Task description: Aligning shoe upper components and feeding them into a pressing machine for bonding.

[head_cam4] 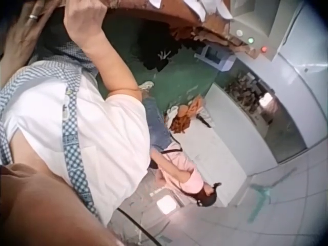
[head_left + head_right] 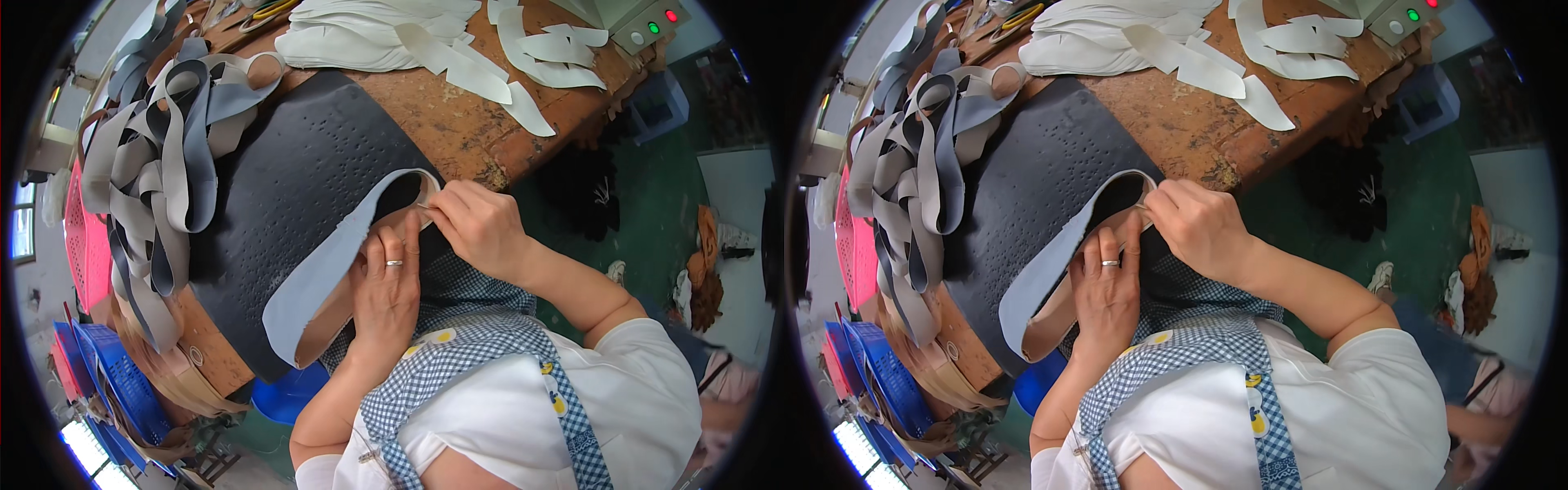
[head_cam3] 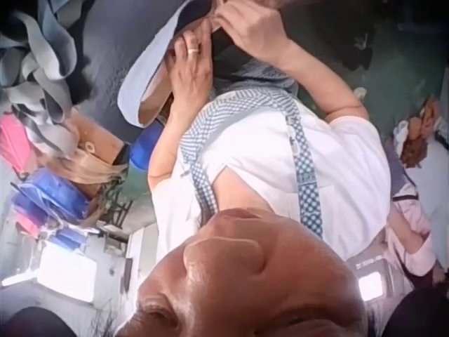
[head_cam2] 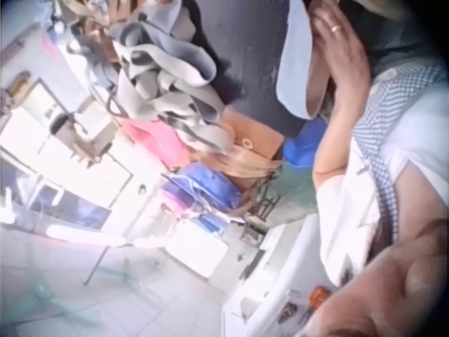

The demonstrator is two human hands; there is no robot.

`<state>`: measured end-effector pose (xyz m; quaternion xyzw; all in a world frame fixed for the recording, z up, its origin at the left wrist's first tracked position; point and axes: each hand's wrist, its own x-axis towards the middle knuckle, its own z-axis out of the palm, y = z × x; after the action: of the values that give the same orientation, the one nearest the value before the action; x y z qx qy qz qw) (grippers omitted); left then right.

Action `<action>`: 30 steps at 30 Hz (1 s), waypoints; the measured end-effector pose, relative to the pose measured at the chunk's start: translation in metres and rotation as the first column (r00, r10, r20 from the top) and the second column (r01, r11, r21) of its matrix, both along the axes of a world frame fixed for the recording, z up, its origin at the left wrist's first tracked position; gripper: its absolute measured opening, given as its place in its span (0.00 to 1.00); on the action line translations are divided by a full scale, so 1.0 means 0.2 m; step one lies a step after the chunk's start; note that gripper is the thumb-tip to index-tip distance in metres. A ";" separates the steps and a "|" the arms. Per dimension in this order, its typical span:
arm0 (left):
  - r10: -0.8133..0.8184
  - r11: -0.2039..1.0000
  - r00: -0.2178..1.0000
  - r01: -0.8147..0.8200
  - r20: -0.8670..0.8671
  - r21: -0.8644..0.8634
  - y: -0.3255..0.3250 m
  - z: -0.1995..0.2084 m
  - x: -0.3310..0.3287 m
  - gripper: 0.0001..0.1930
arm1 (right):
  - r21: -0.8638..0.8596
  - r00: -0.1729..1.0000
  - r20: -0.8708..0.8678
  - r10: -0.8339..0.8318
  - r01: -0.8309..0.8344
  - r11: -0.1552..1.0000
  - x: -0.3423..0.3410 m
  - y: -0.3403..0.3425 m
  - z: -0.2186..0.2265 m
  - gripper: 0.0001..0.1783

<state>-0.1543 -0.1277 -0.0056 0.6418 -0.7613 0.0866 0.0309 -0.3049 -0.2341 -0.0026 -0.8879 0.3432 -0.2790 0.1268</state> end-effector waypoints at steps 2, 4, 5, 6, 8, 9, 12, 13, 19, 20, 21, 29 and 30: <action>-0.008 0.999 0.995 0.003 -0.100 -0.054 -0.02 -0.02 0.01 0.33 | -0.064 1.000 -0.021 0.017 -0.018 0.998 0.00 0.00 0.02 0.05; 0.036 0.997 0.960 -0.053 -0.278 -0.054 -0.03 -0.01 0.02 0.30 | -0.128 0.999 -0.042 0.032 -0.037 0.991 0.00 0.00 0.03 0.06; 0.063 0.996 0.925 -0.084 -0.376 -0.040 -0.05 -0.01 0.02 0.29 | -0.190 0.998 -0.035 0.058 -0.063 0.980 0.01 0.00 0.04 0.07; 0.063 0.996 0.924 -0.084 -0.376 -0.039 -0.07 -0.01 0.02 0.29 | -0.252 0.996 -0.030 0.084 -0.089 0.964 0.02 0.00 0.04 0.09; 0.014 0.984 0.724 -0.133 -0.690 -0.120 -0.13 0.00 -0.02 0.25 | -0.183 0.995 0.028 0.100 -0.093 0.979 0.03 0.00 0.05 0.09; 0.008 0.979 0.651 -0.160 -0.759 -0.127 -0.16 -0.01 -0.04 0.19 | -0.113 0.991 0.085 0.107 -0.097 0.989 0.03 -0.01 0.05 0.09; 0.024 0.987 0.568 -0.143 -0.823 -0.070 -0.21 -0.04 -0.05 0.15 | -0.092 0.995 0.085 0.054 -0.047 0.995 0.01 -0.04 0.03 0.09; 0.040 0.986 0.549 -0.155 -0.835 -0.055 -0.22 -0.05 -0.05 0.12 | -0.091 0.995 0.082 0.056 -0.048 0.995 0.00 -0.04 0.02 0.09; 0.146 0.961 0.502 -0.276 -0.853 0.001 -0.11 -0.03 0.01 0.09 | -0.154 0.995 -0.095 -0.015 0.000 0.988 -0.01 -0.03 0.01 0.09; 0.146 0.950 0.498 -0.311 -0.855 -0.019 -0.08 -0.04 0.02 0.08 | -0.182 0.992 -0.123 -0.014 -0.008 0.983 0.00 -0.02 0.02 0.10; 0.146 0.938 0.494 -0.345 -0.857 -0.038 -0.04 -0.04 0.04 0.07 | -0.209 0.989 -0.150 -0.015 -0.017 0.978 0.01 -0.01 0.02 0.11; 0.120 0.963 0.489 -0.267 -0.864 -0.017 0.03 -0.08 0.02 0.21 | 0.214 0.984 0.121 0.128 -0.151 0.965 0.01 -0.05 0.01 0.18; 0.119 0.963 0.486 -0.268 -0.866 -0.018 0.02 -0.09 0.02 0.21 | 0.263 0.980 0.157 0.124 -0.162 0.951 0.00 -0.06 0.03 0.16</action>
<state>-0.1498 -0.1231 -0.0240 0.6775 -0.5595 -0.1818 0.4414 -0.3040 -0.2456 0.0025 -0.8628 0.3034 -0.2798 0.2919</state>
